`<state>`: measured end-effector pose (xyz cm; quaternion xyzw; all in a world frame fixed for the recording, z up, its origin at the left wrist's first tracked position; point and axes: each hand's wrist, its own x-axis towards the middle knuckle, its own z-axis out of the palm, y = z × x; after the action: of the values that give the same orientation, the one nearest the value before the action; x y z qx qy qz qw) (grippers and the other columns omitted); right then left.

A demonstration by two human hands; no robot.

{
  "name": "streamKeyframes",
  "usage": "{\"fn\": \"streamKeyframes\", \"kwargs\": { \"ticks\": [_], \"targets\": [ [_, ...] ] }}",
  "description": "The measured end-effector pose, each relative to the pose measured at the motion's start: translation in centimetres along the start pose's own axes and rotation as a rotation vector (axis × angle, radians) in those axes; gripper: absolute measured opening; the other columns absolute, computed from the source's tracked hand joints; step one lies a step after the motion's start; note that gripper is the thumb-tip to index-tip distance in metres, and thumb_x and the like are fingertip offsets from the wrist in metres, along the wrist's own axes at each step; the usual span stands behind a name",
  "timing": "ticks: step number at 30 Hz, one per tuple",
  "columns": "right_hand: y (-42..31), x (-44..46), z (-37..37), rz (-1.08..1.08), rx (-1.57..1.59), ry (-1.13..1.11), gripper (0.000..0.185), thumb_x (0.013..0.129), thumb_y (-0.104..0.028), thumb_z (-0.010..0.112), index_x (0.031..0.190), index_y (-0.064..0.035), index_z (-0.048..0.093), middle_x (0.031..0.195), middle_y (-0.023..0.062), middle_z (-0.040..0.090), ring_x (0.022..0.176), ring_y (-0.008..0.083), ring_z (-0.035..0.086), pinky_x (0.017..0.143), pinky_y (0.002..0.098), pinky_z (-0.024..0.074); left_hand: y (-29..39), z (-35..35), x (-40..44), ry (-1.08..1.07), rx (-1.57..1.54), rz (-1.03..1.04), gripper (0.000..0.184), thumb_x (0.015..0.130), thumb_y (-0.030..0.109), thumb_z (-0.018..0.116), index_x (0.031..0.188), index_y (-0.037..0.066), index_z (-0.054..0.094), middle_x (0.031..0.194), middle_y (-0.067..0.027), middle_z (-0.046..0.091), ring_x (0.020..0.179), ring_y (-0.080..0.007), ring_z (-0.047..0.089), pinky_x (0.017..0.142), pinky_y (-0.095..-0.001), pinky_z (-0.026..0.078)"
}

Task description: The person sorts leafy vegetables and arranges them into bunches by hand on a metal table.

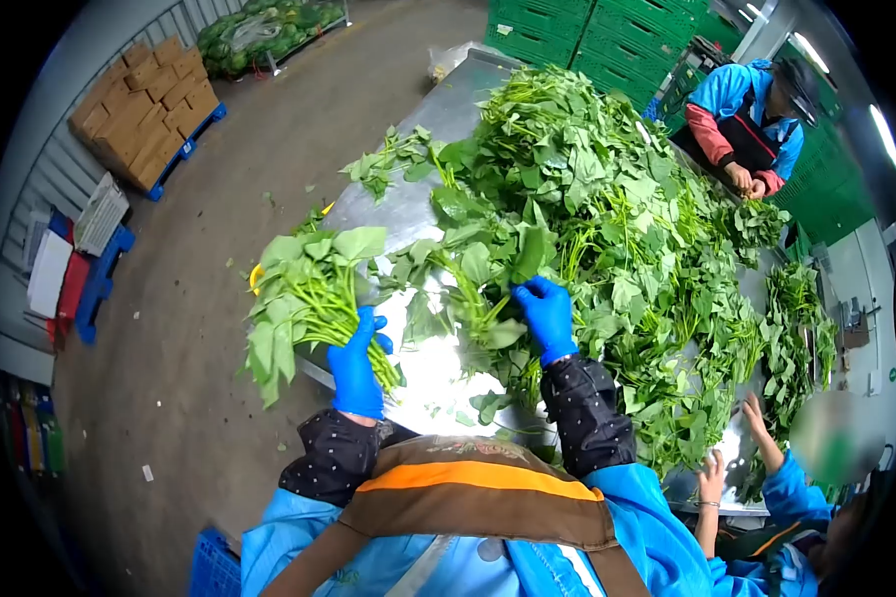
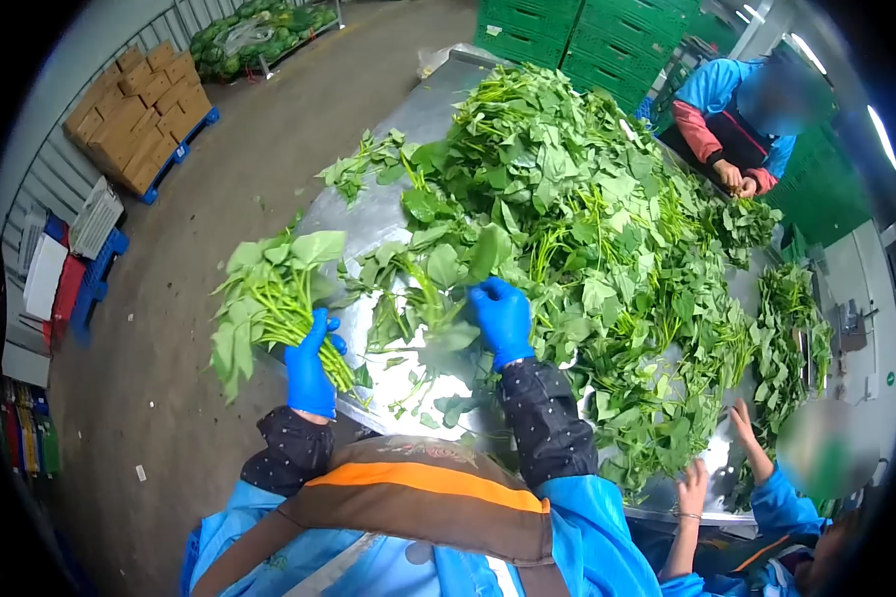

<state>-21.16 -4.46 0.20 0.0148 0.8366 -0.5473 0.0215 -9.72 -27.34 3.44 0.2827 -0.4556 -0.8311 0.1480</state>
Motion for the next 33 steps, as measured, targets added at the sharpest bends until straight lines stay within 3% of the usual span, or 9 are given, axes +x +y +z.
{"fn": "streamKeyframes", "kwargs": {
  "ticks": [2,8,11,14,17,18,20,24,33],
  "targets": [
    [0.3,-0.5,-1.2,-0.046,-0.586,0.047,0.028,0.072,-0.024,0.064,0.094,-0.0064,0.063,0.078,0.0093,0.065,0.064,0.0198,0.061,0.058,0.0313,0.0472,-0.6,0.1,0.1,-0.018,-0.037,-0.028,0.020,0.083,0.015,0.059,0.098,0.003,0.054,0.080,-0.0072,0.058,0.055,-0.0113,0.051,0.051,-0.0234,0.041],
    [-2.3,-2.2,0.8,-0.241,-0.076,0.219,0.020,0.076,-0.020,0.062,0.093,-0.0102,0.063,0.087,0.0085,0.064,0.075,0.0209,0.062,0.066,0.0314,0.0478,-2.0,0.0,-0.1,-0.033,-0.046,-0.071,0.020,0.083,0.012,0.058,0.099,0.001,0.054,0.081,-0.0080,0.058,0.057,-0.0125,0.052,0.051,-0.0244,0.042],
    [-1.8,-1.3,3.6,-0.320,-0.057,-0.054,0.016,0.076,-0.012,0.061,0.091,-0.0051,0.062,0.085,0.0075,0.063,0.070,0.0183,0.060,0.062,0.0282,0.0469,-2.3,0.7,-0.8,-0.028,-0.035,-0.050,0.023,0.083,0.017,0.060,0.101,0.004,0.056,0.078,-0.0053,0.060,0.058,-0.0098,0.051,0.053,-0.0219,0.041],
    [0.1,0.8,6.1,-0.199,-0.913,-0.135,0.027,0.075,-0.029,0.060,0.088,-0.0051,0.063,0.083,0.0127,0.064,0.076,0.0299,0.060,0.065,0.0360,0.0472,-3.4,0.4,-0.3,-0.070,0.023,0.018,0.021,0.083,0.015,0.058,0.100,0.003,0.055,0.079,-0.0066,0.060,0.060,-0.0105,0.052,0.054,-0.0229,0.042],
    [1.2,2.0,5.4,-0.111,-0.655,-0.226,0.026,0.075,-0.031,0.060,0.086,-0.0077,0.064,0.081,0.0145,0.062,0.075,0.0324,0.060,0.065,0.0395,0.0467,-1.7,1.6,-1.6,-0.085,0.027,-0.005,0.020,0.083,0.014,0.058,0.100,0.003,0.055,0.081,-0.0069,0.060,0.061,-0.0110,0.053,0.055,-0.0231,0.042],
    [2.4,2.8,5.3,-0.176,-0.183,-0.146,0.030,0.074,-0.033,0.062,0.084,-0.0048,0.064,0.077,0.0150,0.062,0.073,0.0331,0.060,0.063,0.0389,0.0463,-1.3,1.4,-1.7,-0.091,0.032,-0.031,0.021,0.082,0.013,0.058,0.100,0.003,0.054,0.083,-0.0061,0.060,0.061,-0.0112,0.053,0.055,-0.0227,0.042],
    [-1.9,1.6,3.0,-0.185,-0.531,-0.058,0.034,0.073,-0.034,0.064,0.085,-0.0023,0.064,0.076,0.0159,0.062,0.069,0.0303,0.060,0.061,0.0365,0.0459,-1.2,1.7,-1.6,-0.043,-0.025,-0.005,0.023,0.081,0.011,0.060,0.102,0.003,0.053,0.084,-0.0055,0.060,0.064,-0.0113,0.054,0.056,-0.0236,0.042],
    [-2.3,0.7,1.2,0.016,0.167,-0.314,0.024,0.078,-0.025,0.064,0.083,-0.0016,0.066,0.068,0.0045,0.062,0.061,0.0070,0.053,0.056,0.0255,0.0422,-2.9,0.7,-0.7,-0.252,-0.070,-0.008,0.023,0.082,0.010,0.057,0.104,0.002,0.055,0.093,-0.0075,0.061,0.072,-0.0139,0.057,0.064,-0.0255,0.046],
    [-4.1,-4.8,1.1,-0.358,-0.228,0.033,0.023,0.072,-0.028,0.069,0.084,-0.0089,0.065,0.068,0.0058,0.060,0.057,0.0187,0.057,0.052,0.0273,0.0445,-0.5,1.6,-0.4,-0.103,0.036,0.208,0.018,0.079,0.005,0.059,0.096,-0.001,0.057,0.087,-0.0061,0.060,0.069,-0.0135,0.055,0.062,-0.0250,0.045]
  ]
}}
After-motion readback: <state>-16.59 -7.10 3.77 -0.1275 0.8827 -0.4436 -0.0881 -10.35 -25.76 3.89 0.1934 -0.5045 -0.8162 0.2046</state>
